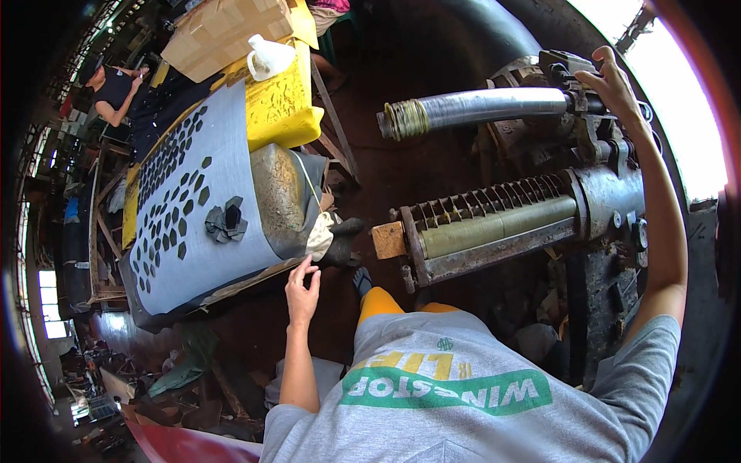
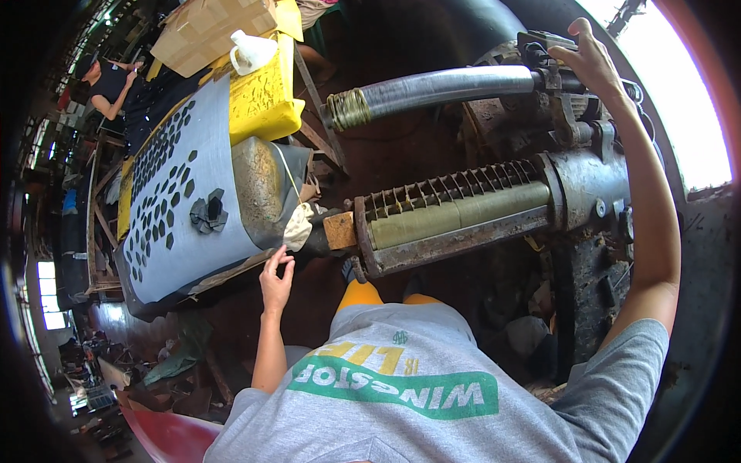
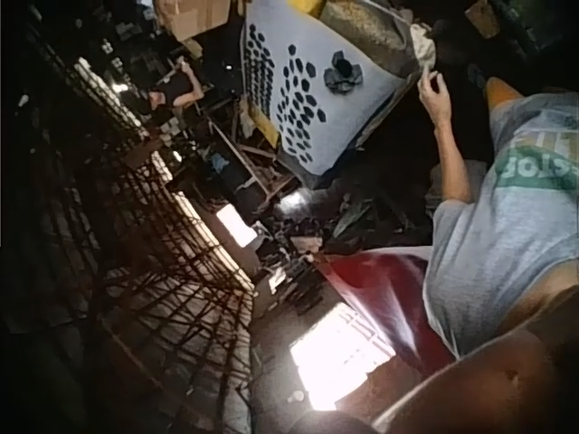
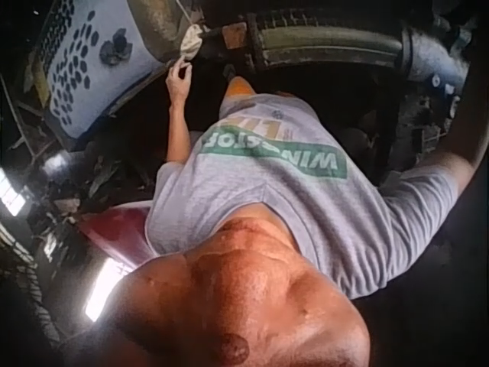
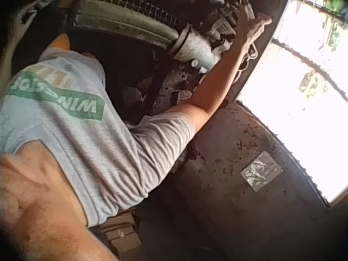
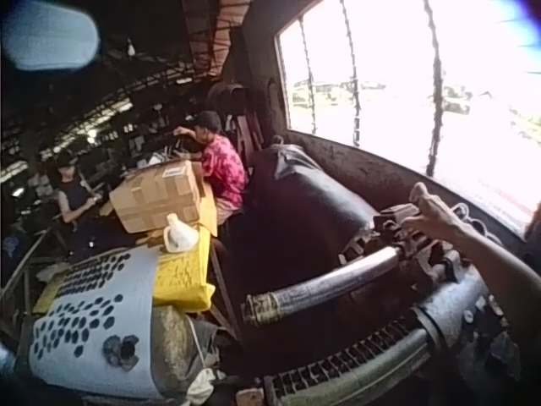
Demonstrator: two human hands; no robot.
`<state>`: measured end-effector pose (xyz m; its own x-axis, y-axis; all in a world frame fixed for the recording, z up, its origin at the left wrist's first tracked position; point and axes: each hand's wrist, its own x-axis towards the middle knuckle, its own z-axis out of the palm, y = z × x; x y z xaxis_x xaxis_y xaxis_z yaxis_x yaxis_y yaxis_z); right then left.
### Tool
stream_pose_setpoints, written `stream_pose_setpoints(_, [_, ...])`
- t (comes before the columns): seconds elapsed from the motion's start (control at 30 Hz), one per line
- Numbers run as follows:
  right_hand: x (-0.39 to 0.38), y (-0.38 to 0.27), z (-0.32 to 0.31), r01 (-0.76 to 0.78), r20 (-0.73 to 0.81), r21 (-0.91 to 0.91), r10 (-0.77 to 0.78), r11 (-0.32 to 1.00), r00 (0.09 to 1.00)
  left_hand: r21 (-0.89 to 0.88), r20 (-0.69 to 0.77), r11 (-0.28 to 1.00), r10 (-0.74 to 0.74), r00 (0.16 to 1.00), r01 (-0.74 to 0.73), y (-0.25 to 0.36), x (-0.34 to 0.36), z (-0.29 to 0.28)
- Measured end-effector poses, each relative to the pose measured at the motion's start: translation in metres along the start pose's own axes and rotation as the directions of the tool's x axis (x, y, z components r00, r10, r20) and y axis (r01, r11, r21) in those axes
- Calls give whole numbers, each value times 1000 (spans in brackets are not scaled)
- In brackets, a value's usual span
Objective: Arranging cut leather patches on a layout board and operating a mechanical leather-rolling/skiving machine tool.
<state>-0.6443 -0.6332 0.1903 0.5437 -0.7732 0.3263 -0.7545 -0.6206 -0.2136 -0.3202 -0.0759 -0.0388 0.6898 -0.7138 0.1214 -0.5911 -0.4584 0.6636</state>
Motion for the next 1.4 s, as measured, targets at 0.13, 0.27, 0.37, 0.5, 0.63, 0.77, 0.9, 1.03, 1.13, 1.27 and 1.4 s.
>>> stream_pose_setpoints(0.13, [1,0,1,28,-15,-31,-29,999,999,-59,93,996,-64,994,70,0,-7,21])
stream_pose_setpoints(0.27, [1,-8,1,2,32,27,-3,1000,999,-67,152,993,-83,985,94,-1,-8,37])
stream_pose_setpoints(0.37, [0,-19,0,-15,22,67,14,998,1000,-88,149,993,-63,987,76,0,-3,47])
stream_pose_setpoints(0.5, [-5,-34,-12,-52,76,106,44,993,996,-101,145,988,-103,984,119,3,4,51])
stream_pose_setpoints(0.63, [-4,-47,-16,-109,148,64,99,992,984,-104,130,983,-139,982,153,1,1,50])
stream_pose_setpoints(0.77, [3,-35,-17,-68,212,52,56,996,976,-109,108,970,-208,972,220,-3,-10,50])
stream_pose_setpoints(0.9, [60,10,-24,-94,296,110,58,989,954,-103,88,969,-218,972,226,-6,-18,56])
stream_pose_setpoints(1.03, [95,48,19,190,323,96,-211,977,922,-107,40,972,-205,978,208,-6,-22,62])
stream_pose_setpoints(1.13, [108,65,50,104,395,0,-96,995,914,-148,65,938,-306,950,313,-7,-28,61])
stream_pose_setpoints(1.27, [116,82,61,-1,350,11,-3,1000,937,-84,-14,963,-259,966,257,-16,-47,53])
stream_pose_setpoints(1.4, [113,101,58,49,313,75,-70,996,947,-94,0,929,-360,933,358,-25,-70,52])
